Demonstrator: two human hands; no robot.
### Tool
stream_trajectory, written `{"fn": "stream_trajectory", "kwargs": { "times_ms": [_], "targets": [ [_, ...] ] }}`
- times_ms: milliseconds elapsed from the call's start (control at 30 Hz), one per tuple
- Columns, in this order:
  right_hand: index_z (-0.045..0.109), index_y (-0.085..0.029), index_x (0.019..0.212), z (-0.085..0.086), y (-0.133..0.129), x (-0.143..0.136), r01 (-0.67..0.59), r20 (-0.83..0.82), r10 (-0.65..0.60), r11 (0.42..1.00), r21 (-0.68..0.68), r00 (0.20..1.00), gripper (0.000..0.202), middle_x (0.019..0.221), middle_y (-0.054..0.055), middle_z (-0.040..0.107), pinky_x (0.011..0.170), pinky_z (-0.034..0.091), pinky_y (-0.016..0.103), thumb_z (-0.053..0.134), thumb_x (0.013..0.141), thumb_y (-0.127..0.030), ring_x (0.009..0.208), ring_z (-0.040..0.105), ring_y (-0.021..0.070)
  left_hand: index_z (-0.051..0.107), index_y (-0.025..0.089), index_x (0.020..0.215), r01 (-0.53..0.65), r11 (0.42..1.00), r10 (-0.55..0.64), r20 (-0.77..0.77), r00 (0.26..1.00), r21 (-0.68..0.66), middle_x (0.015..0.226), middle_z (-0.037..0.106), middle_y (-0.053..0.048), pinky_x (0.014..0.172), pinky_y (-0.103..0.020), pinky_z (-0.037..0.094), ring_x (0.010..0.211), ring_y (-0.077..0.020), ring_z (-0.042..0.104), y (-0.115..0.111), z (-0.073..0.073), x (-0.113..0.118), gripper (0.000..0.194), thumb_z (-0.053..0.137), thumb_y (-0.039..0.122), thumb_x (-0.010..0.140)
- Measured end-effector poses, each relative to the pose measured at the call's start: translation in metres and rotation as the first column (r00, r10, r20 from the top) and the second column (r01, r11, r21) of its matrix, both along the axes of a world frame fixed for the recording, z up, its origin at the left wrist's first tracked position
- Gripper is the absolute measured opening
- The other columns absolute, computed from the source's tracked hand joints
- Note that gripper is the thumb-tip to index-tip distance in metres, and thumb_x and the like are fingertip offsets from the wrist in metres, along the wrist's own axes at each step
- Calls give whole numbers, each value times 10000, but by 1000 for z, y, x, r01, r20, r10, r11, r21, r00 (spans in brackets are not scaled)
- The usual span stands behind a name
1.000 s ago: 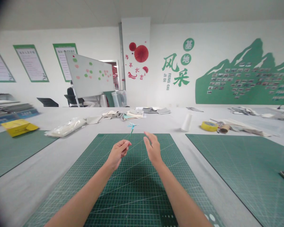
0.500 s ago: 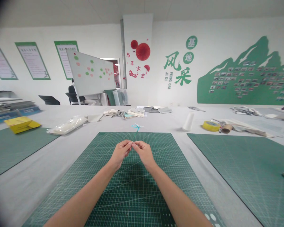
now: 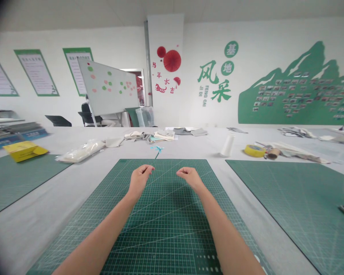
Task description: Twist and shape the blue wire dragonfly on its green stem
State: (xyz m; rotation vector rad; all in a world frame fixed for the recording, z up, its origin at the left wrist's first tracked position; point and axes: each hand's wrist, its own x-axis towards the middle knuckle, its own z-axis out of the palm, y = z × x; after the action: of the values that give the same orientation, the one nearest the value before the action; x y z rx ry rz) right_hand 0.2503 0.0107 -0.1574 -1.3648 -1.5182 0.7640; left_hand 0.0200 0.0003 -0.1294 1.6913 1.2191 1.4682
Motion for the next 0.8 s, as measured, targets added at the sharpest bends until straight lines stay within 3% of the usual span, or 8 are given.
{"fn": "stream_trajectory", "kwargs": {
  "times_ms": [167,333,433,500,567,633,700,800],
  "targets": [
    [678,-152,602,-7,5,58,304,109,-300,952,-27,948,258,472,0,542,466,311,247,633,606,-406,454,435,117,664,171,714,-26,998,30,94,995,-51,595,528,9,485,-208,270,503,-108,404,6,0,-6,247,521,371,740],
    [677,-166,567,-12,-4,97,619,234,-603,785,5,763,185,526,80,593,564,363,327,605,624,-327,607,547,229,667,171,711,-24,997,33,138,990,-68,562,523,14,464,-213,248,476,-102,391,7,1,-9,249,537,384,721],
    [711,-152,708,-5,-9,89,703,281,-695,705,89,661,188,869,197,646,726,364,436,549,686,-244,918,527,336,664,173,711,-25,999,28,82,996,-42,589,523,15,483,-212,268,495,-100,391,6,2,-7,253,520,379,743],
    [687,-137,951,4,-9,65,679,269,-750,661,319,604,292,1153,208,549,872,299,496,499,746,-225,1130,396,351,662,175,709,-8,1000,9,40,999,-19,608,525,14,506,-210,290,524,-104,409,4,3,-5,254,505,368,760],
    [635,-135,1080,14,-9,29,496,234,-670,701,512,705,350,1230,178,502,957,258,492,465,794,-243,1181,355,307,662,173,703,21,1000,-21,20,1000,-15,609,528,8,523,-211,306,550,-114,430,1,3,-2,253,503,359,765],
    [622,-169,1101,21,-12,-14,330,153,-477,773,543,865,350,1185,131,542,990,267,458,426,833,-280,1141,410,253,666,171,706,57,998,-57,20,998,-32,605,536,0,530,-215,317,567,-127,452,-2,4,1,244,510,350,761],
    [627,-195,1085,24,-17,-56,189,7,-215,874,449,977,335,1149,100,572,978,317,418,432,845,-325,1098,460,224,667,168,702,91,995,-91,13,996,-29,611,553,-7,553,-220,338,601,-140,481,-5,3,5,231,512,329,761],
    [608,-216,1081,22,-28,-99,-53,-263,116,970,235,958,336,1037,63,617,834,440,345,465,831,-388,961,545,197,659,166,689,137,991,-137,-34,990,-5,624,574,-8,579,-223,359,623,-140,499,-8,1,10,217,495,280,773]
  ]
}}
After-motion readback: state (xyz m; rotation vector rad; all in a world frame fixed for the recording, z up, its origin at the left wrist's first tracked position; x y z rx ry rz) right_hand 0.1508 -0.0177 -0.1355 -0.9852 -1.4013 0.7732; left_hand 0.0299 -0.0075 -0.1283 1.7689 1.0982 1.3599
